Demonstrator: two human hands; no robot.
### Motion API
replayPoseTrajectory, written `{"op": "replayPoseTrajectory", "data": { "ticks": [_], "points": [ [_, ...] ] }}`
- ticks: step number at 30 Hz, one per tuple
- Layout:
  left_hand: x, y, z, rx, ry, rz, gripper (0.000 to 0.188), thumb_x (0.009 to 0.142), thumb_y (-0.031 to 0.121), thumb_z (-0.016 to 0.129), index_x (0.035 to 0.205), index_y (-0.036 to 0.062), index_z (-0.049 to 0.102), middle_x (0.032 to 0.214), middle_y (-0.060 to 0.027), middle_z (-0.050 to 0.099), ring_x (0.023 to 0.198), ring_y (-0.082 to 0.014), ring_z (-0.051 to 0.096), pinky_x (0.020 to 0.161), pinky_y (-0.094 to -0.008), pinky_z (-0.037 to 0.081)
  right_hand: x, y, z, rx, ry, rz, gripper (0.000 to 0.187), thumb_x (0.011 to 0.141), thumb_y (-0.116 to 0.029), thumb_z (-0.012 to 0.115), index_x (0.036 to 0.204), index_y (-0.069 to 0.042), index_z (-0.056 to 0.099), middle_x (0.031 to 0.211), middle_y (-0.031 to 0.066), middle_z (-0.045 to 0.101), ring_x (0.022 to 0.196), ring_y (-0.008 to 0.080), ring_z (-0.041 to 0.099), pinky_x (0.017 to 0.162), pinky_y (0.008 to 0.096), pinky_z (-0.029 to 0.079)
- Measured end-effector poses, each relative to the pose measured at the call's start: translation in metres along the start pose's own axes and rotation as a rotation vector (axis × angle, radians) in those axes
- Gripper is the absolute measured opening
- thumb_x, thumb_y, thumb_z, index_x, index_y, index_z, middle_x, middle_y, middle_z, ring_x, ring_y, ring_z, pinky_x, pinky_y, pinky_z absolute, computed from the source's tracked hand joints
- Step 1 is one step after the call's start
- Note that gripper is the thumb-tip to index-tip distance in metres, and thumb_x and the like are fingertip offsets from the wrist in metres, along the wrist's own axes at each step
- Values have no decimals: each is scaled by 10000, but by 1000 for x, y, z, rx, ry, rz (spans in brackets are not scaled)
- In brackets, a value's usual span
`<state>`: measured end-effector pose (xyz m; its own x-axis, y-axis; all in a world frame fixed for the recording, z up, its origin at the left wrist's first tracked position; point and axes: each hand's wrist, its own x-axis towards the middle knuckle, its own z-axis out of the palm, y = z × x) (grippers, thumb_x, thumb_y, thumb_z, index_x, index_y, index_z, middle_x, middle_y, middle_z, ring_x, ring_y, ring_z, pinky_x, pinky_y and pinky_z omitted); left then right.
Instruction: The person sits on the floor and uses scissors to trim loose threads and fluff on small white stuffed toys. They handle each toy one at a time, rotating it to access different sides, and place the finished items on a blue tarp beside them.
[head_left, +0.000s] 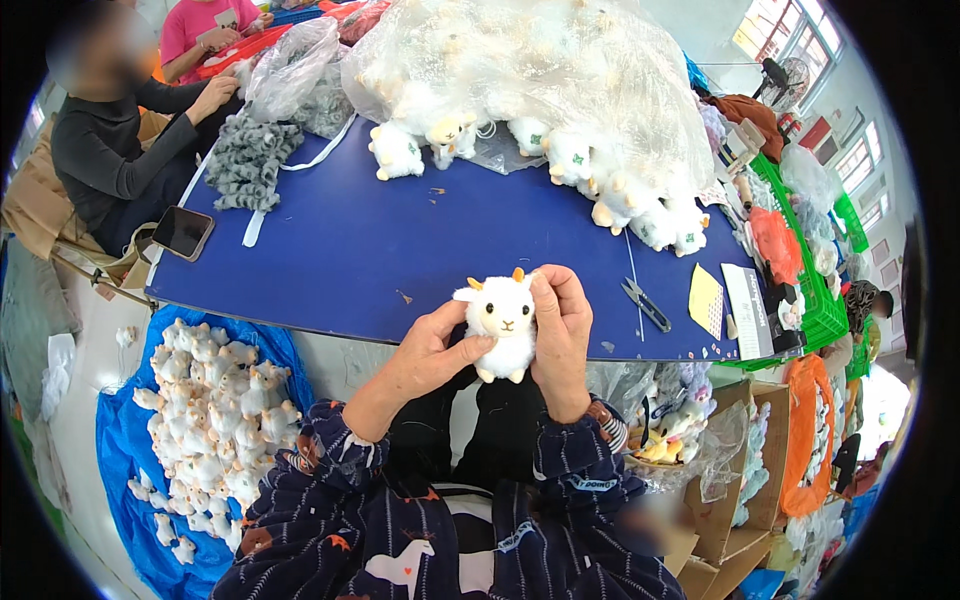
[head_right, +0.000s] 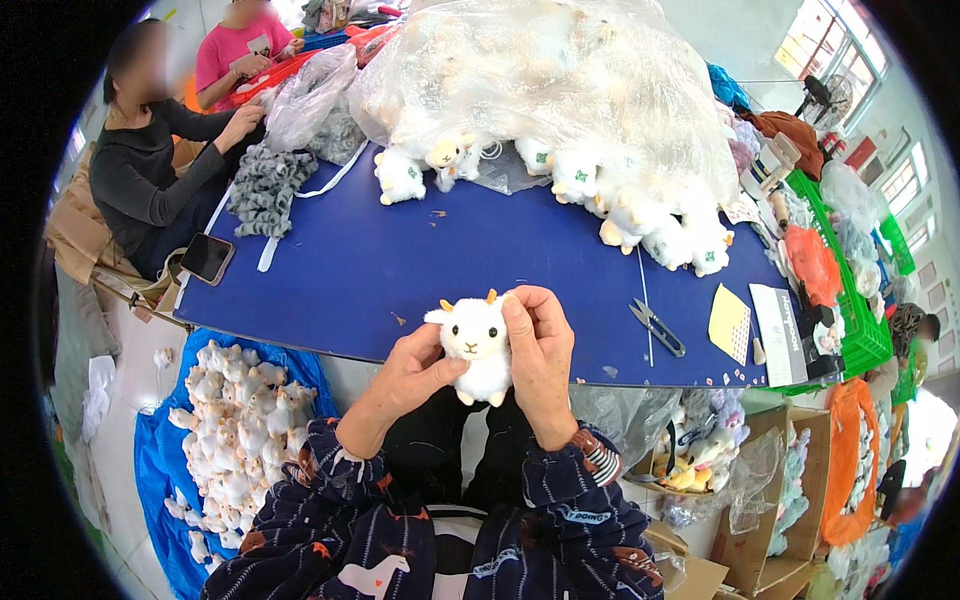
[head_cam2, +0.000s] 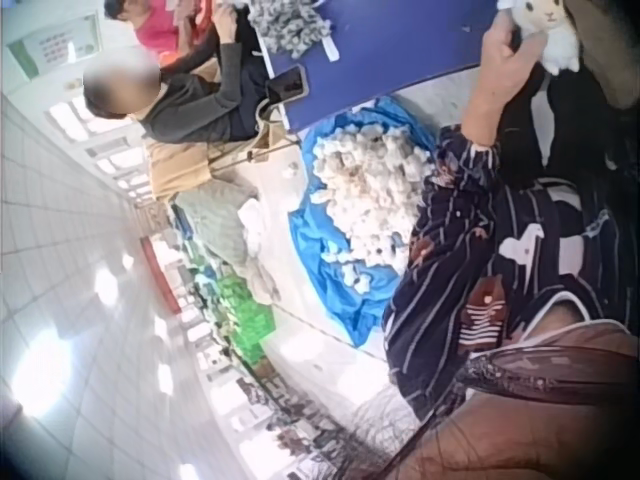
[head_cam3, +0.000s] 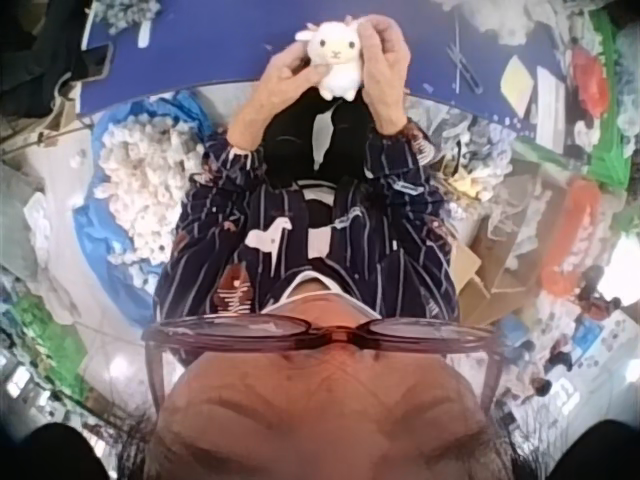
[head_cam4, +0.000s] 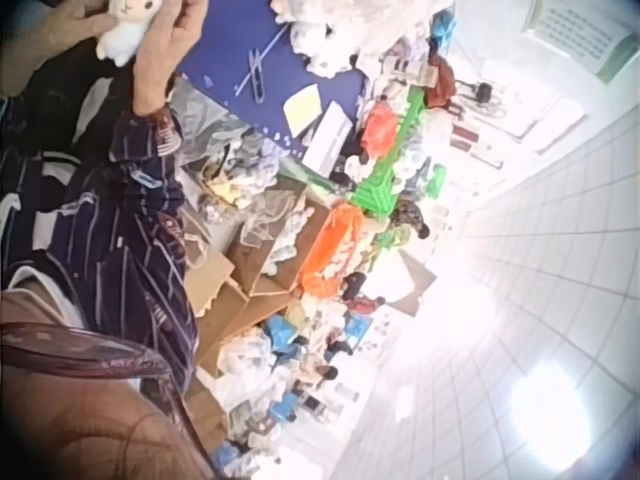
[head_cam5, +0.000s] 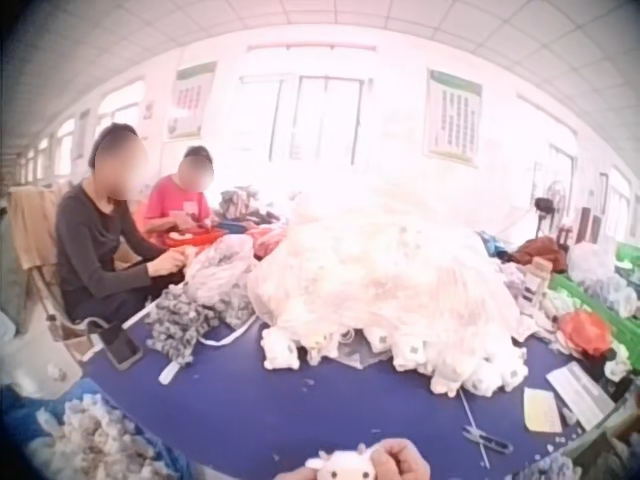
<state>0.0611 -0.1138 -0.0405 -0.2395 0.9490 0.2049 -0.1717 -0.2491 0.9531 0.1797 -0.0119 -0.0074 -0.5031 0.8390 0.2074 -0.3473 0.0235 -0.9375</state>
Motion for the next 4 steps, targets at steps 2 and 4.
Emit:
{"op": "replayPoseTrajectory", "data": {
  "ticks": [2,4],
  "points": [
    [-1,-5,0,35,9,36,413,863,170,628,1211,-10,501,1104,-59,574,997,-129,530,877,-281,416,-2,9,5,67,22,-14,147,930,-169,537,948,-23,541,847,-12,555,740,30,494,645,180,418],
    [4,-11,7,77,69,106,428,855,164,637,1228,8,498,1160,-77,559,1047,-154,512,914,-290,397,-4,9,4,121,61,-32,151,930,-173,540,953,-23,539,853,-11,556,744,34,496,656,184,420]
  ]
}}
